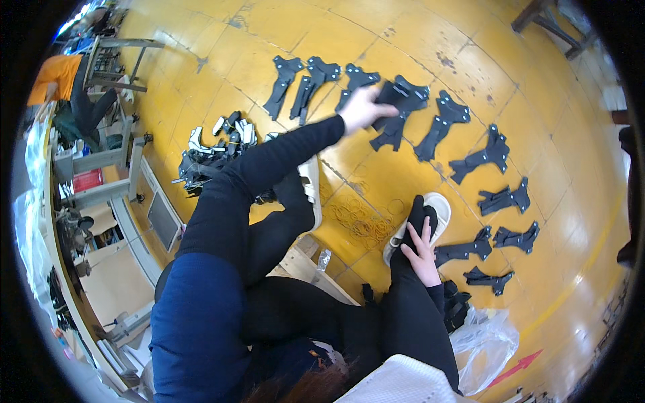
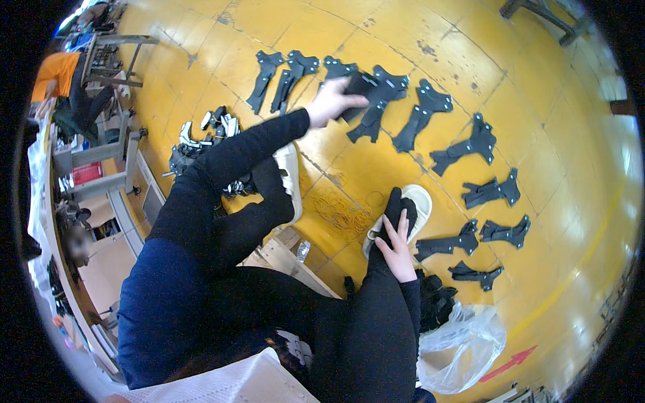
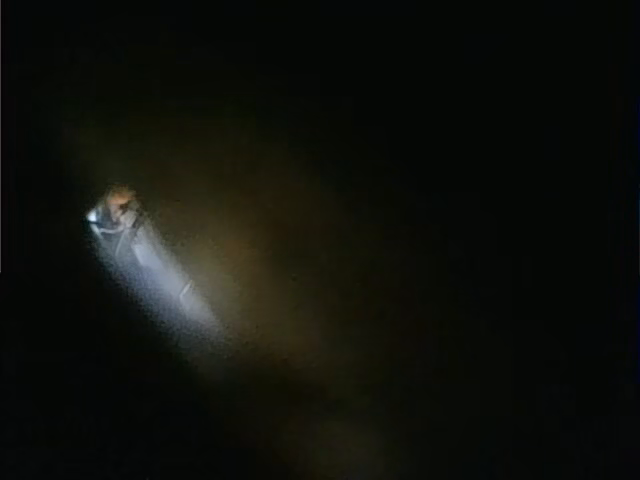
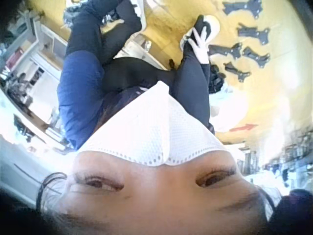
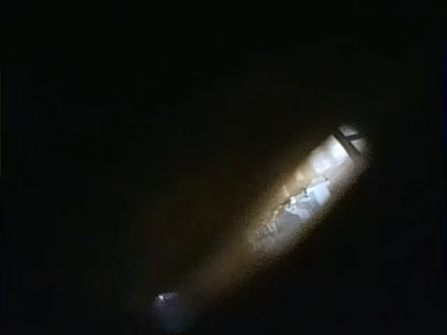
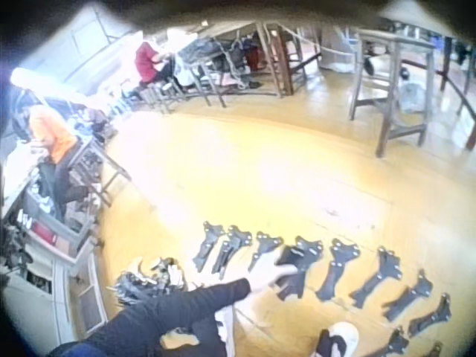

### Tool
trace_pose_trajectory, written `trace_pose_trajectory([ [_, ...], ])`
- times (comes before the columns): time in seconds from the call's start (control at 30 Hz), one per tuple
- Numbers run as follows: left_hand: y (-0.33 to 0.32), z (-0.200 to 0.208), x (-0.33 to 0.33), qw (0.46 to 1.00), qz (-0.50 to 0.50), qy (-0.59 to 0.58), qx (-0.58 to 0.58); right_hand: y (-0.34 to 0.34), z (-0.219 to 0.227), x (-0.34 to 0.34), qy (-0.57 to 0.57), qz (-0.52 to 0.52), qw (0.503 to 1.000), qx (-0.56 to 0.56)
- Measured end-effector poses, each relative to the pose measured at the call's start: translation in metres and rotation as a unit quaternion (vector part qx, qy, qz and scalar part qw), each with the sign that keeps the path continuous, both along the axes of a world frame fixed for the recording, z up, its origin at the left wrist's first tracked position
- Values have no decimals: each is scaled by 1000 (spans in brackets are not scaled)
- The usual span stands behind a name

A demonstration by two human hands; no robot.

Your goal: The person sits on the floor and sorts black plastic parts into neat rows. They pick up parts from a pile, align them, and place them in organized lines on the yellow floor.

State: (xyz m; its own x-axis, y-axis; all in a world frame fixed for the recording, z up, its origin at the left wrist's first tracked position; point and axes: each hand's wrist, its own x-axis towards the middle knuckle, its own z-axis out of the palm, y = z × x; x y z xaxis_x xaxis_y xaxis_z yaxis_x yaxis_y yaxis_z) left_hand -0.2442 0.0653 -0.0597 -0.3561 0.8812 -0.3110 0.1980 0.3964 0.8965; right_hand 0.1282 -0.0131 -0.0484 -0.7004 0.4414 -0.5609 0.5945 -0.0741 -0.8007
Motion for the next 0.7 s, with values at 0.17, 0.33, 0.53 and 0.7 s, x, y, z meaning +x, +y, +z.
trace_pose_trajectory([
  [0.17,-50,-26,-147,976,208,43,45,5,-18,2,-24,87,989,115],
  [0.33,-121,-67,-221,951,284,119,-10,11,-21,2,-29,94,987,124],
  [0.53,-154,-90,-249,874,306,355,-125,8,-20,-3,-39,100,987,119],
  [0.7,-108,-78,-228,897,409,-137,101,8,-22,-3,-59,121,981,137],
])
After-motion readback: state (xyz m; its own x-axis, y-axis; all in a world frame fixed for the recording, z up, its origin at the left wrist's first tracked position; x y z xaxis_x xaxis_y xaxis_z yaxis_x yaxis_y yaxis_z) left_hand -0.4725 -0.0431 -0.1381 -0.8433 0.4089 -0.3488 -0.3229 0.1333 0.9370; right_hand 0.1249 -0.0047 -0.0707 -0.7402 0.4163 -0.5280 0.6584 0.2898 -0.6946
